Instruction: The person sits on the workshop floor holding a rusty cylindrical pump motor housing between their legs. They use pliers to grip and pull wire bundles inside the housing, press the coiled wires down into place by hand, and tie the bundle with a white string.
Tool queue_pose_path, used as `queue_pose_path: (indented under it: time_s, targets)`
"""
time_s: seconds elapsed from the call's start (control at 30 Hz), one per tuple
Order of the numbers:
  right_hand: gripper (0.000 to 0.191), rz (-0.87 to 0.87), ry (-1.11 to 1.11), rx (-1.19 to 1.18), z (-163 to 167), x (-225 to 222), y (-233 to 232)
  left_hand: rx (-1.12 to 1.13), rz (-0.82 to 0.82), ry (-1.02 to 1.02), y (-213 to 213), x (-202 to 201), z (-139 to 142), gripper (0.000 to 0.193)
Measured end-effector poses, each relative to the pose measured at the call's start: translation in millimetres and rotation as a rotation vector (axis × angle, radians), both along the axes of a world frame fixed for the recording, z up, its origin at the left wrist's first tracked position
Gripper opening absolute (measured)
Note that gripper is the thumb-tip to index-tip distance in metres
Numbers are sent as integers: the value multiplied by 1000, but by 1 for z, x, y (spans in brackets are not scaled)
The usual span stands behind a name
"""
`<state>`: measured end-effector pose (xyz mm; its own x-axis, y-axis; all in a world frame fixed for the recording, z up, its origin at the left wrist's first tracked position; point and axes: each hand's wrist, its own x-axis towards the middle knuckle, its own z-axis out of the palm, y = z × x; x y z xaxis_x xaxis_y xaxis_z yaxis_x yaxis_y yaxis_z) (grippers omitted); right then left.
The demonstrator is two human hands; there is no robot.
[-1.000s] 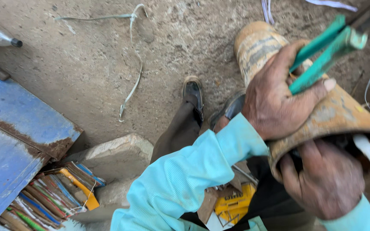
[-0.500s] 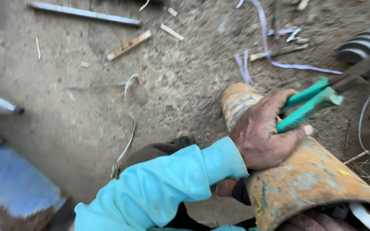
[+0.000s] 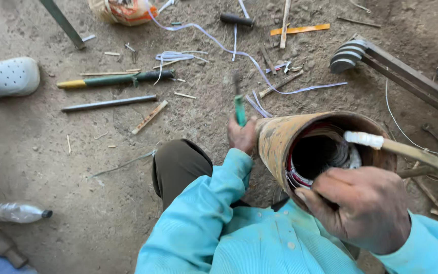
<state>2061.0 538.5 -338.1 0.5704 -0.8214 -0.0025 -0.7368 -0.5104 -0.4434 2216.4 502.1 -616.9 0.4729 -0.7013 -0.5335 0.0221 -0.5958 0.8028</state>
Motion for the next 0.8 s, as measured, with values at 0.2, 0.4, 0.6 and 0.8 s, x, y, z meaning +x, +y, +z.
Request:
queue_pose_path:
  time_s: [0.2, 0.4, 0.6, 0.8]
  targets:
    - [36, -20, 2, -39, -3, 5, 1, 631, -185, -173, 36, 31, -83, 64]
    - [36, 5, -76, -83, -5, 1, 1, 253, -195, -441, 37, 38, -63, 64]
    - [25, 18, -367, -117, -16, -16, 9, -599, -141, 353, 29, 32, 85, 43]
    - [18, 46, -508, -54, 1, -81, -13, -688, -266, 629, 61, 4, 200, 46]
